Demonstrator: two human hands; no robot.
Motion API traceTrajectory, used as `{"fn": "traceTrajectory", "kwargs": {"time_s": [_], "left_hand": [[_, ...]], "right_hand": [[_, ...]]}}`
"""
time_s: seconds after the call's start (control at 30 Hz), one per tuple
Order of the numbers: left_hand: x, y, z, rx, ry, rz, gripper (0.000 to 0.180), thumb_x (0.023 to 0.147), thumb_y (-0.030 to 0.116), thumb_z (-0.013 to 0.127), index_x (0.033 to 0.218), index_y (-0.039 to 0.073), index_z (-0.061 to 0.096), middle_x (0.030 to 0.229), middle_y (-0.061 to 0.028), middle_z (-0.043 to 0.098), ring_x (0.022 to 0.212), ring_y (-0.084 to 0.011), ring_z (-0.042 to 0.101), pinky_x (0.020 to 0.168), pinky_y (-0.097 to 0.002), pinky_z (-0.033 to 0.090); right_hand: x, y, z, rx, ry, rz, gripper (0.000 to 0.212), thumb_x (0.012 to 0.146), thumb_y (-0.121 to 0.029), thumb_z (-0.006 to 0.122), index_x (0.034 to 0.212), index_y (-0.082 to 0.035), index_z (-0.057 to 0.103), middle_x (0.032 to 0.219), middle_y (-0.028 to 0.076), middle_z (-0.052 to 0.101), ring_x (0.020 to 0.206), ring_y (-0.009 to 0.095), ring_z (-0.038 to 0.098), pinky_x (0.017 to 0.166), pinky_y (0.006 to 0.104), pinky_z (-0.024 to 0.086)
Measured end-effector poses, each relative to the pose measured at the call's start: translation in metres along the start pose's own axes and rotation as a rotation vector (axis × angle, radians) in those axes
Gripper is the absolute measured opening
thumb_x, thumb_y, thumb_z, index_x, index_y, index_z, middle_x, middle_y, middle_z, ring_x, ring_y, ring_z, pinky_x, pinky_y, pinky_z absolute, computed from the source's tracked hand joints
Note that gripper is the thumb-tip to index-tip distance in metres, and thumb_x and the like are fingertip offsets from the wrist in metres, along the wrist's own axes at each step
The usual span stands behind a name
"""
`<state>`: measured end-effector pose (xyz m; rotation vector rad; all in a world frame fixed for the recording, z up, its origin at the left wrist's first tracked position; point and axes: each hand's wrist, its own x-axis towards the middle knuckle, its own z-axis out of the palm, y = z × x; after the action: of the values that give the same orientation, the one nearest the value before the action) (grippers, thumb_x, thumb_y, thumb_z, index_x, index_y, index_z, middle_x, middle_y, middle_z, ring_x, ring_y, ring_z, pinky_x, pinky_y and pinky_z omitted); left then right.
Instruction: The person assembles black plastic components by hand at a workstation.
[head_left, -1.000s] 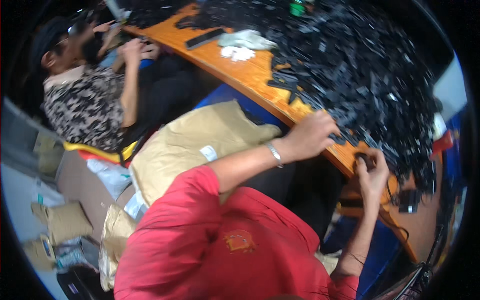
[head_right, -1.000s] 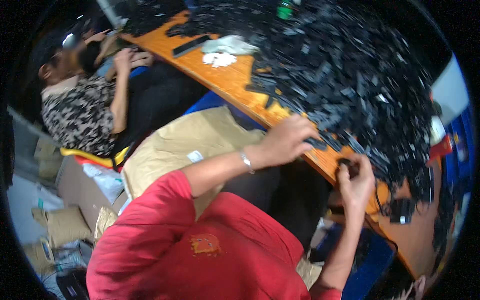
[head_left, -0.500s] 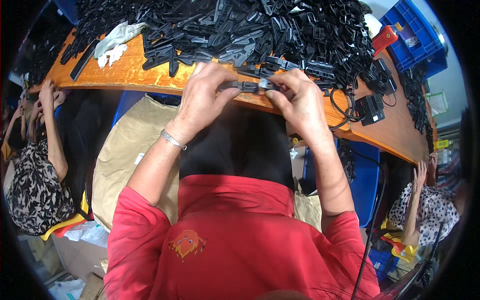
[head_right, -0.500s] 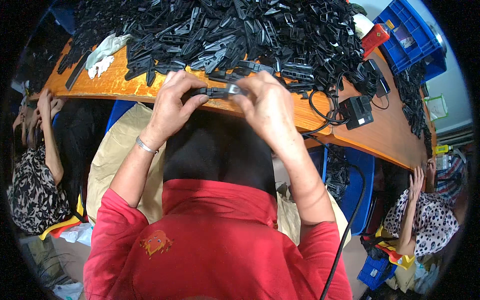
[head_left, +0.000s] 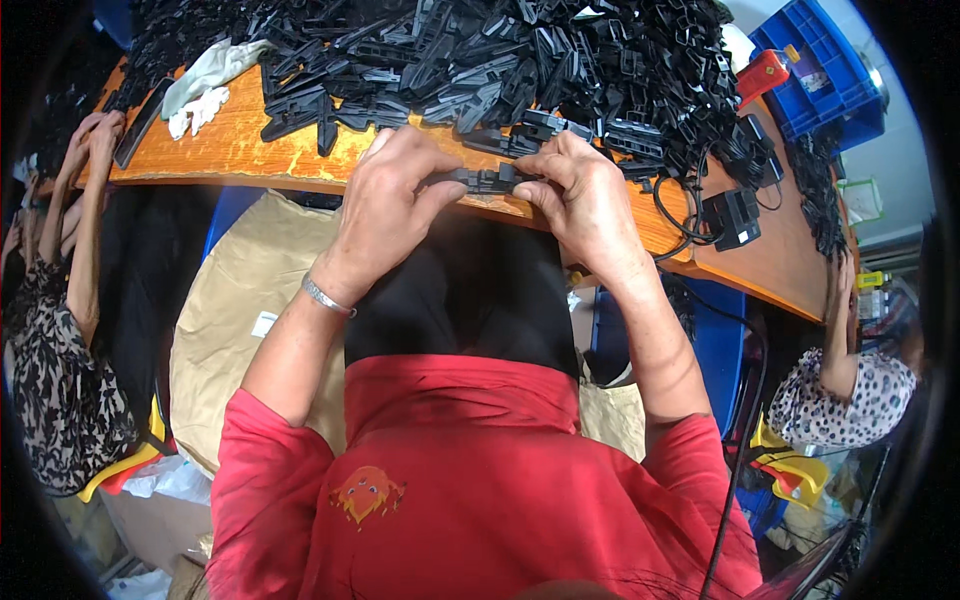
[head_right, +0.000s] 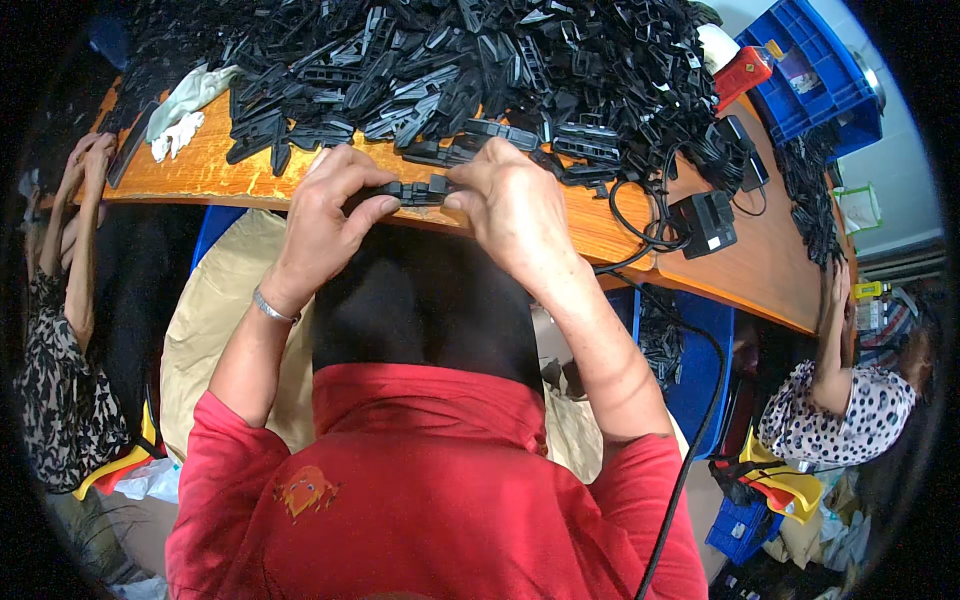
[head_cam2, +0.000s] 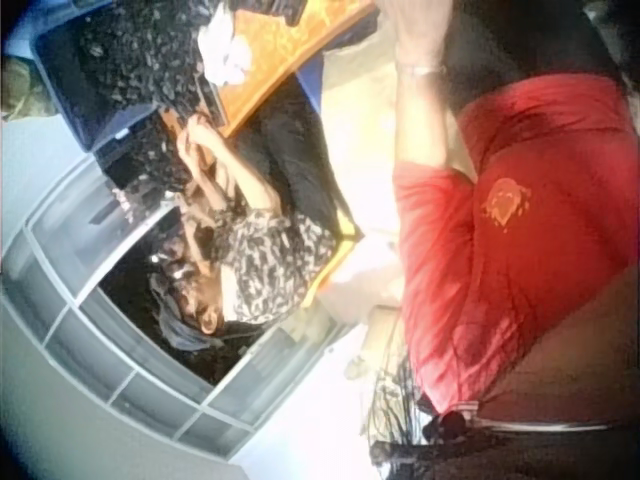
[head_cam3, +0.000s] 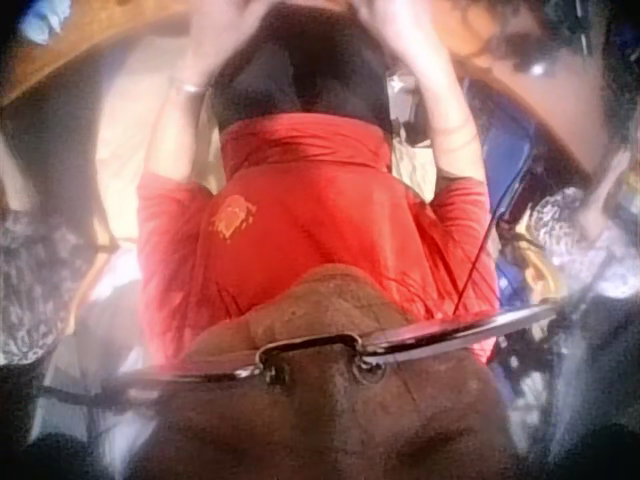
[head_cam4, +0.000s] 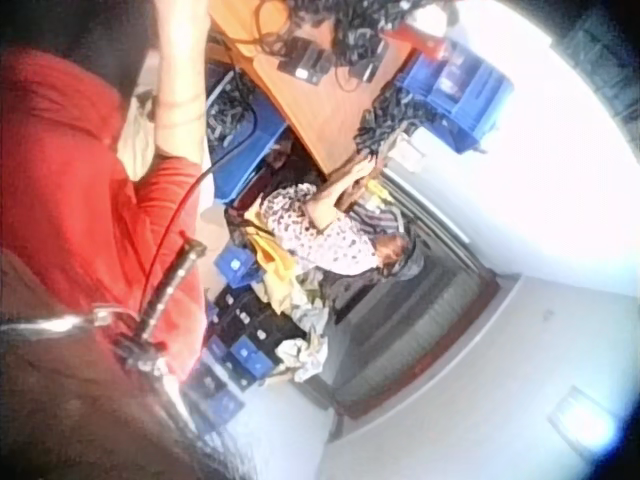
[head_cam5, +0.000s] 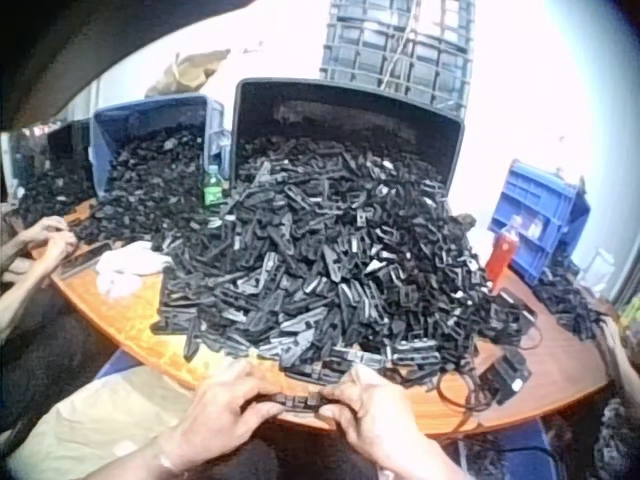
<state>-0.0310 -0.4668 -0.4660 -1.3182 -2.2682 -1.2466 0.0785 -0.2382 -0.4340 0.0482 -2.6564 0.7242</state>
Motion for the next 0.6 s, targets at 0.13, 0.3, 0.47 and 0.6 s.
{"fn": "traceTrajectory", "kwargs": {"time_s": [0.13,0.3,0.47,0.6], "left_hand": [[0.002,0.003,0.006,-0.024,0.024,0.004,0.015,0.086,0.007,0.085,0.098,0.001,0.079,0.099,-0.0141,0.07,0.095,-0.0371,0.065,0.085,-0.0469,0.053],[-0.004,-0.008,0.002,-0.028,0.078,-0.006,0.014,0.087,0.008,0.086,0.096,-0.001,0.079,0.09,-0.0155,0.068,0.09,-0.0352,0.067,0.082,-0.0447,0.053],[-0.054,-0.008,-0.1,0.153,-0.155,-0.248,0.019,0.085,0.001,0.086,0.103,-0.003,0.079,0.097,-0.0149,0.072,0.096,-0.0318,0.072,0.089,-0.0397,0.056],[-0.102,-0.017,-0.173,0.207,-0.076,-0.376,0.038,0.09,-0.004,0.079,0.127,-0.003,0.075,0.129,-0.0155,0.072,0.123,-0.031,0.069,0.112,-0.0402,0.052]], "right_hand": [[0.002,-0.005,0.006,-0.019,0.004,-0.077,0.023,0.083,-0.011,0.089,0.103,-0.002,0.084,0.1,0.015,0.071,0.093,0.039,0.075,0.081,0.0484,0.059],[0.018,-0.008,0.042,-0.057,0.04,-0.146,0.023,0.083,-0.012,0.088,0.104,-0.006,0.083,0.1,0.012,0.07,0.09,0.039,0.073,0.077,0.0485,0.059],[-0.012,-0.023,0.026,0.115,0.031,-0.203,0.021,0.093,-0.016,0.085,0.112,-0.009,0.081,0.104,0.013,0.071,0.091,0.038,0.074,0.079,0.0484,0.06],[-0.042,0.024,-0.033,-0.184,0.315,-0.023,0.018,0.089,-0.011,0.082,0.106,-0.008,0.082,0.102,0.014,0.07,0.095,0.038,0.074,0.082,0.0497,0.061]]}}
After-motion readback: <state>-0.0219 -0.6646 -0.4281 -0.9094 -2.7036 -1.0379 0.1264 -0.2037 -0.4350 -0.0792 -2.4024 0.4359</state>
